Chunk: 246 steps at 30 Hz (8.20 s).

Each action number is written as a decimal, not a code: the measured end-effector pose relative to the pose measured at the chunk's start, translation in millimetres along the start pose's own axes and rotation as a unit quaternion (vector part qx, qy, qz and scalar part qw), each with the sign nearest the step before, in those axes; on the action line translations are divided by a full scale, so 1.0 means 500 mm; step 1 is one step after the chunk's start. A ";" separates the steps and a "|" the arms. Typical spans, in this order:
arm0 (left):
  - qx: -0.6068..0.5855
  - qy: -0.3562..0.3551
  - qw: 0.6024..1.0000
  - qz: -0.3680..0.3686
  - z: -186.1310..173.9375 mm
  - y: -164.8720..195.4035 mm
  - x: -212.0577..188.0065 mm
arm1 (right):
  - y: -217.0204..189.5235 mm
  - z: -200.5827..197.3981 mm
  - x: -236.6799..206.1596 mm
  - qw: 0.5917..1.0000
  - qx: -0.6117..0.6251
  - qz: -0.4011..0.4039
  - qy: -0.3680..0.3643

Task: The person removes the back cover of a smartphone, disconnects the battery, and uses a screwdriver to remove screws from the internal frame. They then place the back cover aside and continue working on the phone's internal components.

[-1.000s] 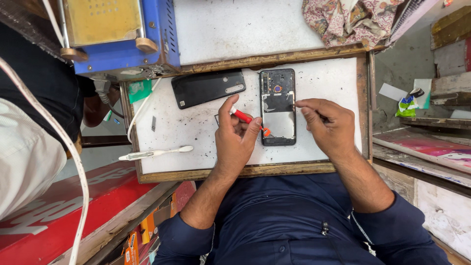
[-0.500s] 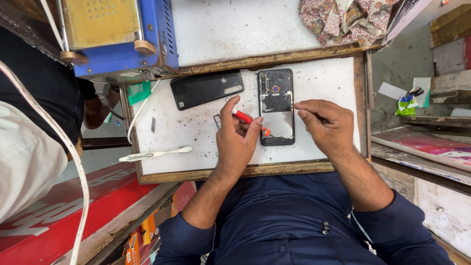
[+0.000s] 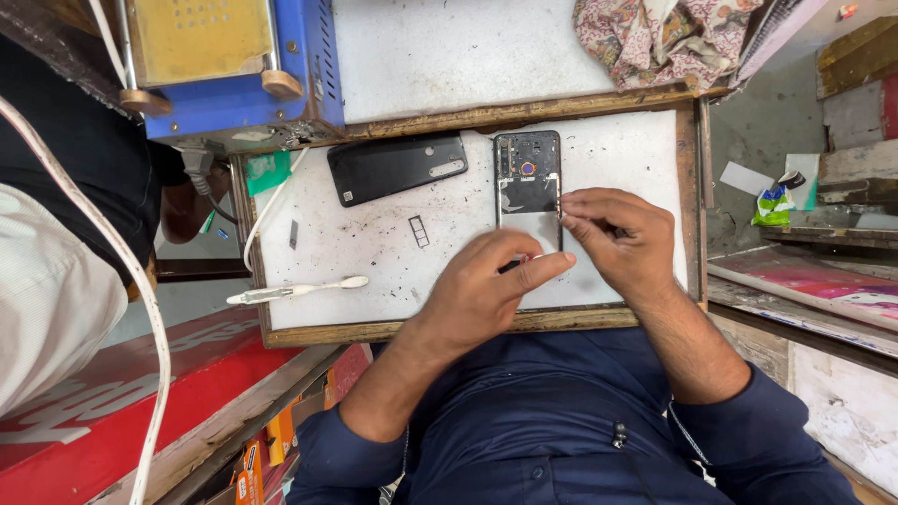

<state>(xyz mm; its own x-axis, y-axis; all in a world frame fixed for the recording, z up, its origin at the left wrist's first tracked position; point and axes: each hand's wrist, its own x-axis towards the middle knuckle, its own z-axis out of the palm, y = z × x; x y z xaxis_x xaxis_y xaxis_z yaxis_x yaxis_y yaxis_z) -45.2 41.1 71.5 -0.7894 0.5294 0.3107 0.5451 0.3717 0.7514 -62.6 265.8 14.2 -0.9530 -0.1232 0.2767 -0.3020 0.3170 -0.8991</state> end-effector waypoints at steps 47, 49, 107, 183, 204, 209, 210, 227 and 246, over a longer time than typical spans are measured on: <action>0.031 0.188 0.982 0.000 0.054 -0.065 -0.044 | -0.005 0.004 0.010 0.994 -0.087 0.042 -0.057; 0.034 0.181 0.983 -0.001 0.052 -0.061 -0.043 | -0.007 0.004 0.009 0.994 -0.084 0.038 -0.057; 0.006 0.075 0.995 0.059 0.026 -0.008 -0.002 | 0.002 0.002 0.005 0.995 -0.067 0.037 -0.061; 0.006 0.298 0.954 0.024 0.060 -0.041 0.004 | -0.048 -0.007 0.033 0.969 -0.156 -0.089 -0.169; -0.188 0.174 0.907 -0.334 0.051 -0.087 0.031 | -0.034 0.011 0.002 0.983 -0.151 0.073 -0.072; -0.176 0.183 0.903 -0.345 0.050 -0.099 0.042 | -0.003 0.002 -0.016 0.995 -0.087 0.027 -0.031; -0.180 0.183 0.899 -0.355 0.050 -0.100 0.042 | 0.002 0.000 -0.018 0.997 -0.070 0.004 -0.022; -0.165 0.178 0.907 -0.343 0.055 -0.107 0.040 | 0.038 -0.017 -0.027 0.999 0.043 -0.001 0.029; -0.144 0.192 0.915 -0.323 0.070 -0.115 0.026 | 0.037 -0.018 -0.025 0.999 0.028 0.003 0.026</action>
<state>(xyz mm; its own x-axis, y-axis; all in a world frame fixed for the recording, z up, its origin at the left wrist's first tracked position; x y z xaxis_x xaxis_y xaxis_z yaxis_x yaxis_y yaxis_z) -76.7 53.1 12.1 -0.9920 -0.0579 -0.1125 -0.1240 0.2661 0.9559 -56.4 281.9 -3.1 -0.9549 -0.0718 0.2880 -0.2966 0.2650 -0.9175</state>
